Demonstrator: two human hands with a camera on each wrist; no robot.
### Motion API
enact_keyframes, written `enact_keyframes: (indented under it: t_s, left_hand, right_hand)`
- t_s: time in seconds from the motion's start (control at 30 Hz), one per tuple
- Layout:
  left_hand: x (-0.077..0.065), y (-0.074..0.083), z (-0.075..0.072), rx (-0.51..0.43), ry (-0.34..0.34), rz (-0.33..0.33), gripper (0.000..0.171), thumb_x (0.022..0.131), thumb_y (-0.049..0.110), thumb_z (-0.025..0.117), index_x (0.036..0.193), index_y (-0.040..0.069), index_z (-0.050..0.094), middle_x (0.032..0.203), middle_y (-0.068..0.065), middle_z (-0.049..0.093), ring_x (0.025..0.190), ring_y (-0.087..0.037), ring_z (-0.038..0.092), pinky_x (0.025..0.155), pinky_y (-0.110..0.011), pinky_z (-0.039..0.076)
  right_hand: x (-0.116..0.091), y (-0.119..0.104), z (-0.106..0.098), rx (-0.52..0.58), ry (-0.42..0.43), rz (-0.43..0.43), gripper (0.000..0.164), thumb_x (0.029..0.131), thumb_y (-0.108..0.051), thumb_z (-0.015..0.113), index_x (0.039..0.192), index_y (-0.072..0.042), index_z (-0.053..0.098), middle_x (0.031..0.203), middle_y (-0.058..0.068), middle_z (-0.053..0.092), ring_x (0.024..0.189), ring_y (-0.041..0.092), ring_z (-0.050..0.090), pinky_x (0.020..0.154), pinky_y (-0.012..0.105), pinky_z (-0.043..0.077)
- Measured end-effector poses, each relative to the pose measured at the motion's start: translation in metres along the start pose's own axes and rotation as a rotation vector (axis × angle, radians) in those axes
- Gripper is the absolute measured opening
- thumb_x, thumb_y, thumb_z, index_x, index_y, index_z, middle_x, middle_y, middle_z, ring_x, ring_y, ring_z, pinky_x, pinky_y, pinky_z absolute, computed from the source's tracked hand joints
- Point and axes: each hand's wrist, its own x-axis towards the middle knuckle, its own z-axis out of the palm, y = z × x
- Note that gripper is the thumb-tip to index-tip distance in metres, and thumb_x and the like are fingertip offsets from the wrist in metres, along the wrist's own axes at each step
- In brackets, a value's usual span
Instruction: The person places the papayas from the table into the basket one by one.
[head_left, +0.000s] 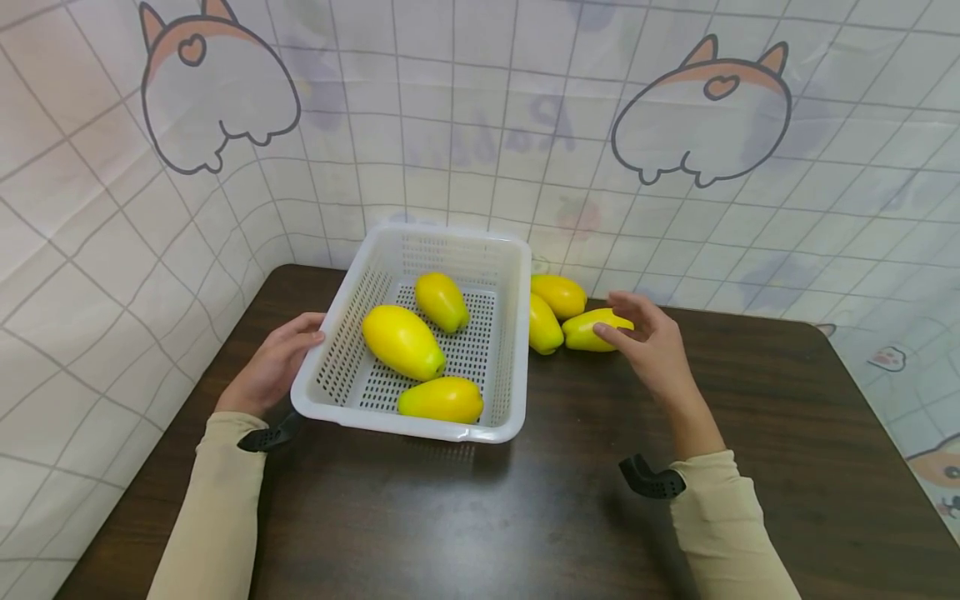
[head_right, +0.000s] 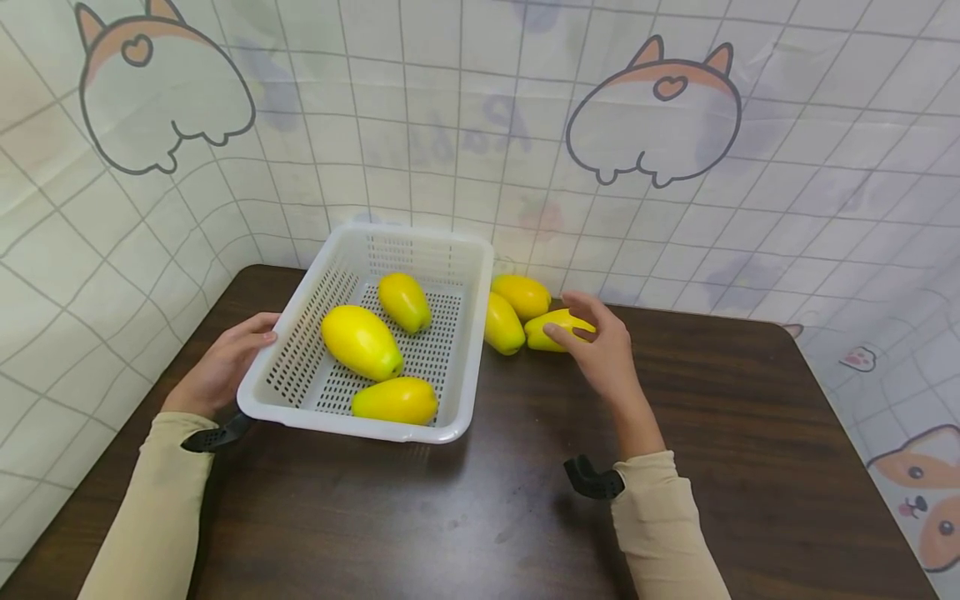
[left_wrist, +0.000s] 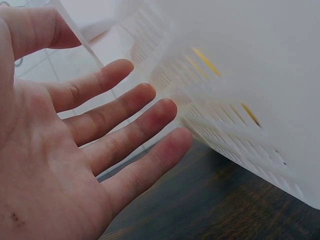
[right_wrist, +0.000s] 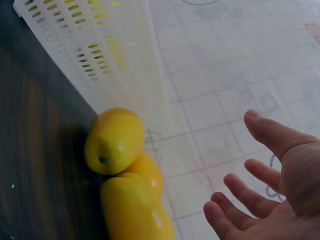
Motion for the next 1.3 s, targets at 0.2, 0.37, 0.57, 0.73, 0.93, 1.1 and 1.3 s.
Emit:
enact_keyframes:
  t_s: [0.2, 0.37, 0.57, 0.73, 0.93, 1.1, 1.3]
  left_hand:
    - [0.0, 0.0, 0.001, 0.018, 0.006, -0.001, 0.033, 0.104, 0.025, 0.042, 0.135, 0.016, 0.044, 0.126, 0.0, 0.052, 0.1, -0.014, 0.065, 0.084, -0.034, 0.057]
    - [0.0, 0.0, 0.001, 0.016, -0.003, 0.009, 0.034, 0.104, 0.024, 0.041, 0.136, 0.013, 0.043, 0.126, -0.001, 0.052, 0.1, -0.015, 0.065, 0.084, -0.034, 0.056]
    - [0.0, 0.0, 0.0, 0.007, -0.004, 0.009, 0.034, 0.104, 0.024, 0.041, 0.136, 0.013, 0.044, 0.126, 0.0, 0.052, 0.1, -0.015, 0.065, 0.084, -0.034, 0.056]
    - [0.0, 0.0, 0.0, 0.013, 0.003, 0.002, 0.033, 0.103, 0.024, 0.042, 0.135, 0.015, 0.044, 0.125, 0.001, 0.053, 0.1, -0.015, 0.065, 0.084, -0.034, 0.056]
    - [0.0, -0.002, -0.001, 0.017, 0.005, 0.006, 0.033, 0.104, 0.024, 0.041, 0.135, 0.015, 0.044, 0.125, 0.001, 0.052, 0.1, -0.015, 0.064, 0.084, -0.034, 0.056]
    - [0.0, -0.002, 0.0, 0.031, 0.017, 0.001, 0.033, 0.103, 0.025, 0.042, 0.135, 0.016, 0.044, 0.126, 0.001, 0.051, 0.1, -0.014, 0.064, 0.085, -0.034, 0.056]
    - [-0.001, -0.001, 0.0, 0.043, 0.021, -0.005, 0.034, 0.103, 0.027, 0.042, 0.135, 0.017, 0.044, 0.126, 0.001, 0.051, 0.101, -0.015, 0.064, 0.085, -0.034, 0.056]
  right_hand:
    - [0.0, 0.004, -0.001, -0.014, 0.004, 0.009, 0.056, 0.092, -0.033, 0.066, 0.139, -0.01, 0.047, 0.142, 0.01, 0.051, 0.129, 0.026, 0.048, 0.106, 0.044, 0.044]
    - [0.001, 0.007, -0.002, -0.023, 0.011, 0.019, 0.057, 0.091, -0.034, 0.066, 0.139, -0.01, 0.047, 0.142, 0.01, 0.051, 0.129, 0.026, 0.048, 0.106, 0.045, 0.043]
    - [0.003, 0.013, -0.002, -0.022, 0.013, 0.033, 0.057, 0.091, -0.034, 0.067, 0.139, -0.01, 0.047, 0.143, 0.011, 0.05, 0.129, 0.029, 0.047, 0.107, 0.048, 0.041]
    - [0.002, 0.012, -0.004, -0.015, 0.0, 0.049, 0.057, 0.091, -0.028, 0.067, 0.14, -0.008, 0.046, 0.144, 0.015, 0.048, 0.13, 0.033, 0.045, 0.108, 0.052, 0.039]
    - [-0.002, -0.001, -0.005, -0.006, 0.003, 0.065, 0.054, 0.092, -0.018, 0.066, 0.139, -0.001, 0.045, 0.142, 0.022, 0.047, 0.13, 0.039, 0.044, 0.108, 0.056, 0.037]
    - [0.001, 0.009, -0.005, -0.011, 0.025, 0.063, 0.054, 0.092, -0.022, 0.067, 0.138, -0.003, 0.047, 0.141, 0.02, 0.049, 0.13, 0.037, 0.046, 0.107, 0.054, 0.039]
    - [0.006, 0.028, -0.006, -0.026, 0.041, 0.046, 0.056, 0.091, -0.03, 0.068, 0.138, -0.007, 0.048, 0.14, 0.017, 0.052, 0.128, 0.033, 0.048, 0.106, 0.053, 0.04]
